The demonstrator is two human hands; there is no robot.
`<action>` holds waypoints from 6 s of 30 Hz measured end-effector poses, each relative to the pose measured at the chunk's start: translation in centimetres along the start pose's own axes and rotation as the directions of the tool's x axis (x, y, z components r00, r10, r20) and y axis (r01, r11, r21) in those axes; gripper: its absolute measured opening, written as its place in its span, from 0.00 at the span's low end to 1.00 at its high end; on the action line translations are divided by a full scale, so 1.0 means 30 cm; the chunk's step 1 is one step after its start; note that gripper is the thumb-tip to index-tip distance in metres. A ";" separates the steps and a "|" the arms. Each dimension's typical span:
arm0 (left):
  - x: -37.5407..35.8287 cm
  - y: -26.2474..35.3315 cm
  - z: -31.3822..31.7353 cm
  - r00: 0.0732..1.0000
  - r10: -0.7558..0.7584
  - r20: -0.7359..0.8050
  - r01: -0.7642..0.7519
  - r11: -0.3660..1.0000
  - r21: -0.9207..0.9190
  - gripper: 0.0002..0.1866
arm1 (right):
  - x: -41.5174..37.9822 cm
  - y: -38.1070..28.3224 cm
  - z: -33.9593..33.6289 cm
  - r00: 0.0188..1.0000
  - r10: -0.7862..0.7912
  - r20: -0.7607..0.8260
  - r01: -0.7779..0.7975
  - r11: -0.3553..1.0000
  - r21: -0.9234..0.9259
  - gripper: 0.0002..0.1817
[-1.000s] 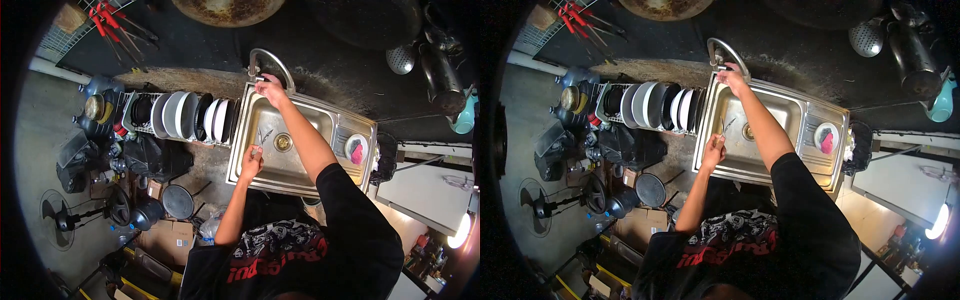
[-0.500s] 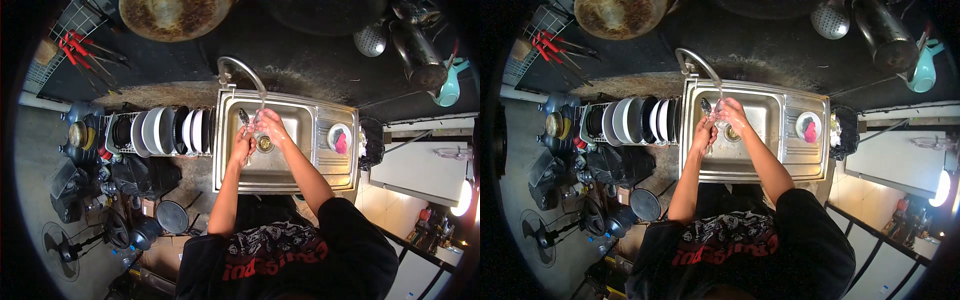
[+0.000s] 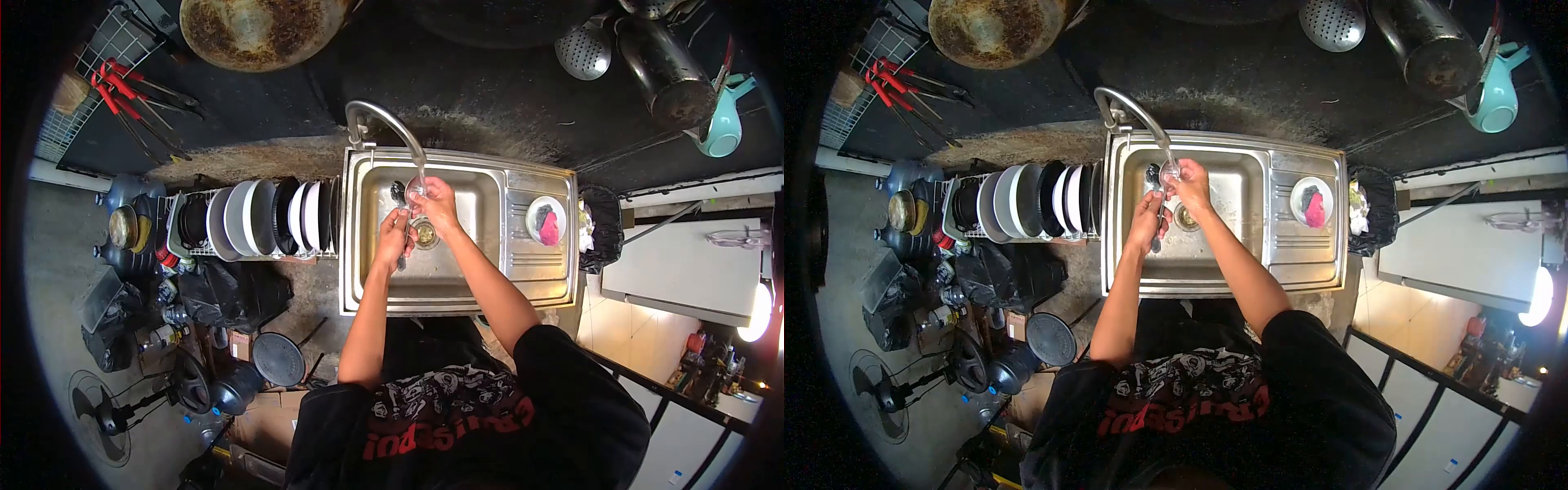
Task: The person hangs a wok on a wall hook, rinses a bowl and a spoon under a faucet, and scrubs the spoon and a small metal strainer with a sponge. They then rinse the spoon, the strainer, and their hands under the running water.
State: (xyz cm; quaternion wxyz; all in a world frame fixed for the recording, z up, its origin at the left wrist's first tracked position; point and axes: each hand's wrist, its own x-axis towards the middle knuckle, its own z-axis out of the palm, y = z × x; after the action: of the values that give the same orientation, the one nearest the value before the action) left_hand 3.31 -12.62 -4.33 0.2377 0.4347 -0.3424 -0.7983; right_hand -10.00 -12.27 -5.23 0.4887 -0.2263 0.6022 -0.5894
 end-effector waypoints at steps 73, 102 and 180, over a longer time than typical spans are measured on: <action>0.077 0.073 0.018 0.939 -0.223 0.262 0.260 0.959 -0.115 0.25 | -0.012 0.036 -0.045 0.989 -0.136 0.057 0.140 0.987 -0.078 0.06; 0.306 0.226 -0.032 0.811 0.231 -0.538 -0.312 0.948 -0.063 0.15 | -0.175 0.607 -0.388 0.938 0.346 -0.031 -0.131 0.269 -0.954 0.21; -0.064 -0.279 -0.263 0.995 -0.005 -0.101 0.054 0.870 0.491 0.17 | -0.476 0.121 -0.269 0.897 -0.398 0.193 0.182 -0.065 -0.981 0.08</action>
State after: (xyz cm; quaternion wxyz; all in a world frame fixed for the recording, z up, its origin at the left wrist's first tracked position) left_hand 10.37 -8.54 -12.68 0.1232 0.5241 -0.5159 -0.6663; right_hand -9.81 4.54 -5.42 0.0018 -0.5777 0.8098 -0.1023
